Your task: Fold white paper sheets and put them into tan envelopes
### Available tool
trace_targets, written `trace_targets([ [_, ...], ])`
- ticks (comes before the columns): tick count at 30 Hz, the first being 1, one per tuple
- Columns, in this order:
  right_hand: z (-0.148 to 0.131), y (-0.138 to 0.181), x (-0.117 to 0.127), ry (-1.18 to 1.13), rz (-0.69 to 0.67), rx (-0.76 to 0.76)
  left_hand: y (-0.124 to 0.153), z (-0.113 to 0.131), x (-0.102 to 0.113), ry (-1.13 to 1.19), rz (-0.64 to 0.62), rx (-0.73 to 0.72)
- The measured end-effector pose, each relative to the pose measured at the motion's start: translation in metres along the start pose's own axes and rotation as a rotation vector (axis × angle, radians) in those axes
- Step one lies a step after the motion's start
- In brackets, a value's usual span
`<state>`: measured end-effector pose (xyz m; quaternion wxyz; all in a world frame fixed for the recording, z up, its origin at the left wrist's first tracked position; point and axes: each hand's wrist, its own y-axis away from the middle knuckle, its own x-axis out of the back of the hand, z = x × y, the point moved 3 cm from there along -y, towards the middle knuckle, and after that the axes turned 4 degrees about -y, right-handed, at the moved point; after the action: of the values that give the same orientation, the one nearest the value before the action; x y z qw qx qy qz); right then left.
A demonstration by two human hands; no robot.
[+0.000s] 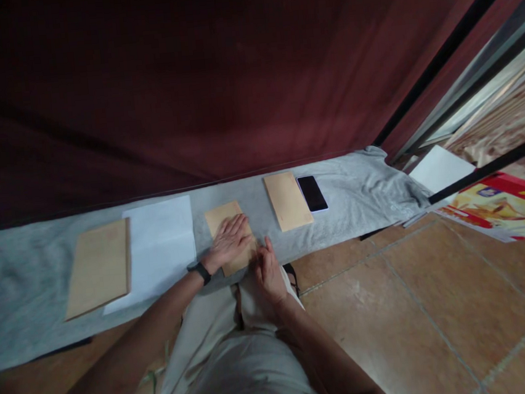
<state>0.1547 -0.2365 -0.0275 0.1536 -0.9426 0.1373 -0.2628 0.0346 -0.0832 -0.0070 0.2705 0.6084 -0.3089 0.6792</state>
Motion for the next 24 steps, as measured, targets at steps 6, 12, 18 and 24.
trace_targets([
  [6, -0.002, -0.001, 0.0, -0.023, 0.012, 0.006, 0.035, 0.031, 0.004, 0.016, 0.03, -0.14],
  [12, 0.001, 0.0, -0.001, 0.016, -0.009, 0.035, 0.061, 0.048, 0.011, -0.001, 0.026, -0.189],
  [18, 0.007, 0.002, -0.002, -0.007, 0.048, 0.037, 0.086, 0.059, 0.017, -0.01, 0.0, -0.238],
  [24, 0.006, 0.001, -0.001, 0.007, 0.025, 0.051, 0.095, 0.058, 0.019, 0.024, -0.036, -0.225],
])
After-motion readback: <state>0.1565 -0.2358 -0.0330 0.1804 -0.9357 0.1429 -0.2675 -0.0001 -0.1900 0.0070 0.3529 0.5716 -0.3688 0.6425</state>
